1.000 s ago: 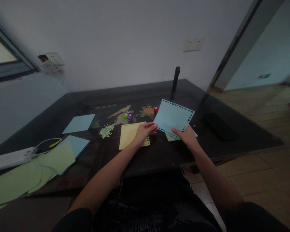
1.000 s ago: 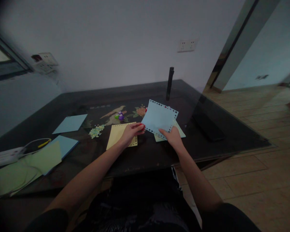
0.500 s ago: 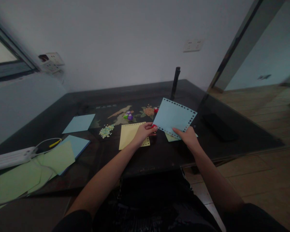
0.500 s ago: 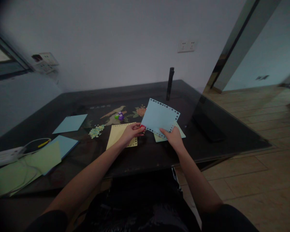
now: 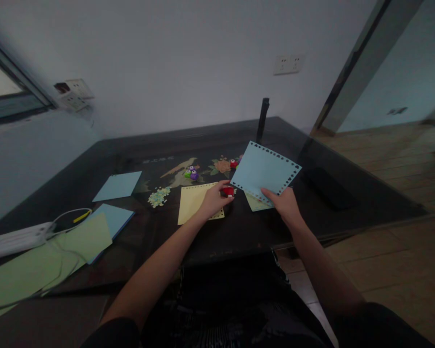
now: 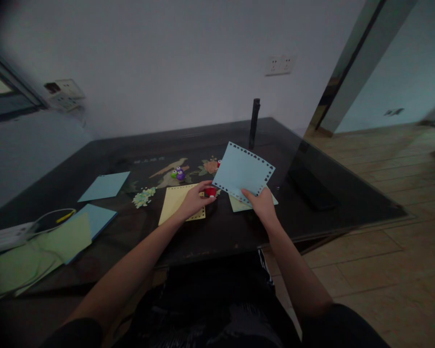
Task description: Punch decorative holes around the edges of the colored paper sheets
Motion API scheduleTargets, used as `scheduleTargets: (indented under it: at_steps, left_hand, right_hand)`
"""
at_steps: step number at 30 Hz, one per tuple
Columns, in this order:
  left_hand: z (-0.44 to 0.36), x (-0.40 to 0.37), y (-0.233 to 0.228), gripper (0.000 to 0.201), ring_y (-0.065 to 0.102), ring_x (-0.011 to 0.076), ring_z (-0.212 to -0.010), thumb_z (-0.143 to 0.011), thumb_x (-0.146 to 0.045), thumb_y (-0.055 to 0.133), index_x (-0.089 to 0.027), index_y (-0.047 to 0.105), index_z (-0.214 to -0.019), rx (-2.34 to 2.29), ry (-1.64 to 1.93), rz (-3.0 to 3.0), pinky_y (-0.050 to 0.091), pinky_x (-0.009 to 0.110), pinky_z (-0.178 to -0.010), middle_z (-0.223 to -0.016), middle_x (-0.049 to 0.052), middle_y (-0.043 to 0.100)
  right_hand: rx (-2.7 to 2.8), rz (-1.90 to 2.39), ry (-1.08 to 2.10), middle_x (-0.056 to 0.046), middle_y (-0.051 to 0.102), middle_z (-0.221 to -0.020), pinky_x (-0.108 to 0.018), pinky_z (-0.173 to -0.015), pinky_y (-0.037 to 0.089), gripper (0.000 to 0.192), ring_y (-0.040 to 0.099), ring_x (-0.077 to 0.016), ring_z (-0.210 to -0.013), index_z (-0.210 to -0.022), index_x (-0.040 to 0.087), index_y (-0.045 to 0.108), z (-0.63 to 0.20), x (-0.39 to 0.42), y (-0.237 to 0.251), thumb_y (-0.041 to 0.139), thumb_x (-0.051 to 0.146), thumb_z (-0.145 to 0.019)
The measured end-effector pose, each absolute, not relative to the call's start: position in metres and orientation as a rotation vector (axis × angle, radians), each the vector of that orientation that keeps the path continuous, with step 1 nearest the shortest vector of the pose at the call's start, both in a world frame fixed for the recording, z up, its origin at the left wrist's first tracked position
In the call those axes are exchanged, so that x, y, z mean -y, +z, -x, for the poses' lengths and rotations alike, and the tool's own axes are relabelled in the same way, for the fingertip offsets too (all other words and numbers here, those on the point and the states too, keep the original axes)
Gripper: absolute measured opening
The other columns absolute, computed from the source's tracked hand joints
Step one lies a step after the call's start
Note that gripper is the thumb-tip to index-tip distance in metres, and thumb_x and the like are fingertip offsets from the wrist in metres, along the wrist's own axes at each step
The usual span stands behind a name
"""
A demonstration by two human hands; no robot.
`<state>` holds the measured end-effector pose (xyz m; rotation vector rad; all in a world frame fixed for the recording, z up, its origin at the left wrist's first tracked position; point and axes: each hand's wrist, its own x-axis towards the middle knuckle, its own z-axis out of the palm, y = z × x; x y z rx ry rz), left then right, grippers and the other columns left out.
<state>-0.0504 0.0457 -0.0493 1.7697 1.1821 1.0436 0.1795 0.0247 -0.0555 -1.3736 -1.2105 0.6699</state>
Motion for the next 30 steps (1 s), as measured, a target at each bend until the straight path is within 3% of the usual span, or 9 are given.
scheduleTargets:
  at_steps: [6, 11, 23, 30]
  left_hand:
    - [0.053, -0.045, -0.052, 0.057, 0.057, 0.0222, -0.104, -0.065, -0.004, 0.058, -0.022, 0.056, -0.119, -1.149, 1.063, -1.915, 0.049, 0.033, -0.084, -0.120, 0.008, 0.060]
    - [0.054, -0.046, -0.054, 0.058, 0.055, 0.0246, -0.103, -0.064, -0.003, 0.058, -0.022, 0.058, -0.118, -1.199, 1.071, -1.964, 0.046, 0.038, -0.090, -0.114, 0.008, 0.062]
    - [0.055, -0.047, -0.047, 0.033, 0.059, 0.0184, -0.097, -0.072, -0.015, 0.061, -0.017, 0.058, -0.105, -1.173, 1.149, -1.874, 0.050, 0.030, -0.080, -0.113, 0.009, 0.059]
    - [0.054, -0.047, -0.036, 0.029, 0.061, 0.0182, -0.090, -0.070, -0.026, 0.068, -0.017, 0.061, -0.096, -1.173, 1.167, -1.611, 0.052, 0.030, -0.076, -0.103, 0.009, 0.063]
  right_hand:
    - [1.206, 1.354, 0.679, -0.016, 0.070, -0.101, -0.048, -0.086, 0.049, 0.048, 0.065, -0.0305, -0.095, -0.099, 0.009, 0.067, -0.180, -0.025, -0.057, 0.073, 0.037, -0.060]
    - [1.212, 1.343, 0.654, -0.014, 0.071, -0.098, -0.047, -0.087, 0.049, 0.045, 0.065, -0.0299, -0.094, -0.096, 0.012, 0.069, -0.182, -0.025, -0.056, 0.073, 0.038, -0.060]
    - [1.143, 1.327, 0.667, -0.013, 0.071, -0.098, -0.046, -0.086, 0.050, 0.043, 0.066, -0.0294, -0.093, -0.095, 0.012, 0.068, -0.189, -0.027, -0.063, 0.073, 0.039, -0.062]
    - [1.057, 1.354, 0.647, -0.012, 0.072, -0.095, -0.048, -0.084, 0.050, 0.039, 0.067, -0.0299, -0.089, -0.091, 0.013, 0.069, -0.215, -0.017, -0.059, 0.073, 0.038, -0.061]
